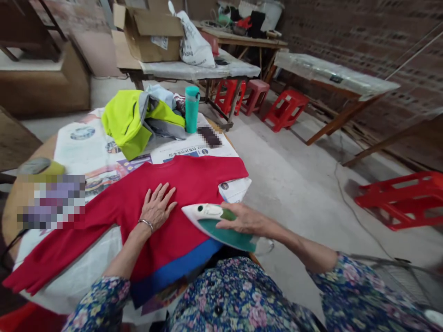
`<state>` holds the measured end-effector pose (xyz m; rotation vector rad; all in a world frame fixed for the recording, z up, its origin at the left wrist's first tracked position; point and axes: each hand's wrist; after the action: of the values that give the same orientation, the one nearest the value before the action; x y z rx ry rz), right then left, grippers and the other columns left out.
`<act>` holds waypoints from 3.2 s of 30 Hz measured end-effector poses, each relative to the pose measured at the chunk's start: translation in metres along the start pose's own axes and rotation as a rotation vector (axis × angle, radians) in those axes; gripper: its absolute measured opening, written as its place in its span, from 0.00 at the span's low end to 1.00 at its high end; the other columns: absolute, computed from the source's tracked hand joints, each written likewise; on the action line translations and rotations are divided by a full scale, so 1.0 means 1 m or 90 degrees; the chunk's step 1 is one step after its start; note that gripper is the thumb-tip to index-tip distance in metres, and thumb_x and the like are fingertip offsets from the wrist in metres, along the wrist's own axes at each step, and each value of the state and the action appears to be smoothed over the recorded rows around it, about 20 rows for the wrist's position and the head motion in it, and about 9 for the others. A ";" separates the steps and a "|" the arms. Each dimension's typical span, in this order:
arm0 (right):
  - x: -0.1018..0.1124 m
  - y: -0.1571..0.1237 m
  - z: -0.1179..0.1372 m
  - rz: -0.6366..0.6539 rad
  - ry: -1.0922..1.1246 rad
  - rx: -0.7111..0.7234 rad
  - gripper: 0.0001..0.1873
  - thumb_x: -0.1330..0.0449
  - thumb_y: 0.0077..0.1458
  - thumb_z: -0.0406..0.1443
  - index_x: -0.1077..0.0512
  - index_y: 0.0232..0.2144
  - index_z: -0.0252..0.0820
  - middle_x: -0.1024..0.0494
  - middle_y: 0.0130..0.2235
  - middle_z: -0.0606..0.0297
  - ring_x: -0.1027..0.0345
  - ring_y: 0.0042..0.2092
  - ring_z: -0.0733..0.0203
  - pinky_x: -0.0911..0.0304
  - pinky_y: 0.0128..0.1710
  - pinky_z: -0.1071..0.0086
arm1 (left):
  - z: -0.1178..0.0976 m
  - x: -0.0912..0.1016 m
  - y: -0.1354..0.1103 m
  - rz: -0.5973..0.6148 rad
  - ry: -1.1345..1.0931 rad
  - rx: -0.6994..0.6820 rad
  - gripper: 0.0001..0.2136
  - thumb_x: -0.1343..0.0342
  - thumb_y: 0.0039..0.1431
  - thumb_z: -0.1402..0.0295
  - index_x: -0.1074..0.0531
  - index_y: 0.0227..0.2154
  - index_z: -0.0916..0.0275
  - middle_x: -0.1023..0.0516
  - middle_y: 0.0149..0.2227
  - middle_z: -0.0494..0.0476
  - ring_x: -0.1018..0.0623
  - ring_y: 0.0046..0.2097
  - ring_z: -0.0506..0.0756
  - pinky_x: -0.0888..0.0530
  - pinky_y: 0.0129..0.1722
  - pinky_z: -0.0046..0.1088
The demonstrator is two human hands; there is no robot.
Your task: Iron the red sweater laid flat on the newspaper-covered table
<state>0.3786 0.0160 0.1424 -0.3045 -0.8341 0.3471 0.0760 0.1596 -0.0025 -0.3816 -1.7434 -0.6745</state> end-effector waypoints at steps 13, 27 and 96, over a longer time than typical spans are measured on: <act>0.068 0.083 0.022 -0.177 -0.147 0.026 0.12 0.30 0.63 0.42 0.28 0.41 0.45 0.22 0.37 0.62 0.28 0.40 0.54 0.39 0.37 0.66 | -0.028 0.000 -0.020 0.012 -0.004 -0.093 0.29 0.45 0.72 0.52 0.32 0.72 0.51 0.36 0.76 0.67 0.37 0.77 0.73 0.43 0.74 0.67; 0.061 0.138 0.062 -0.065 -0.040 0.054 0.12 0.36 0.69 0.44 0.31 0.39 0.43 0.26 0.29 0.70 0.33 0.28 0.63 0.42 0.29 0.71 | -0.060 0.000 -0.061 0.036 0.009 -0.129 0.31 0.40 0.69 0.51 0.34 0.73 0.42 0.33 0.75 0.62 0.35 0.75 0.73 0.45 0.74 0.69; 0.045 -0.019 -0.016 -0.055 0.004 -0.058 0.14 0.34 0.61 0.46 0.32 0.35 0.45 0.27 0.28 0.68 0.36 0.25 0.63 0.42 0.25 0.69 | -0.110 0.018 -0.153 -0.099 -0.021 0.213 0.26 0.47 0.73 0.55 0.27 0.69 0.56 0.31 0.73 0.69 0.34 0.75 0.75 0.44 0.73 0.69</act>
<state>0.4224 0.0156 0.1698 -0.3532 -0.8557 0.2280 0.0671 -0.0290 -0.0042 -0.0262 -1.8913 -0.4748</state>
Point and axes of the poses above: each hand's wrist, its own y-axis towards the middle knuckle, its own x-axis out of the back of the hand, z = x × y
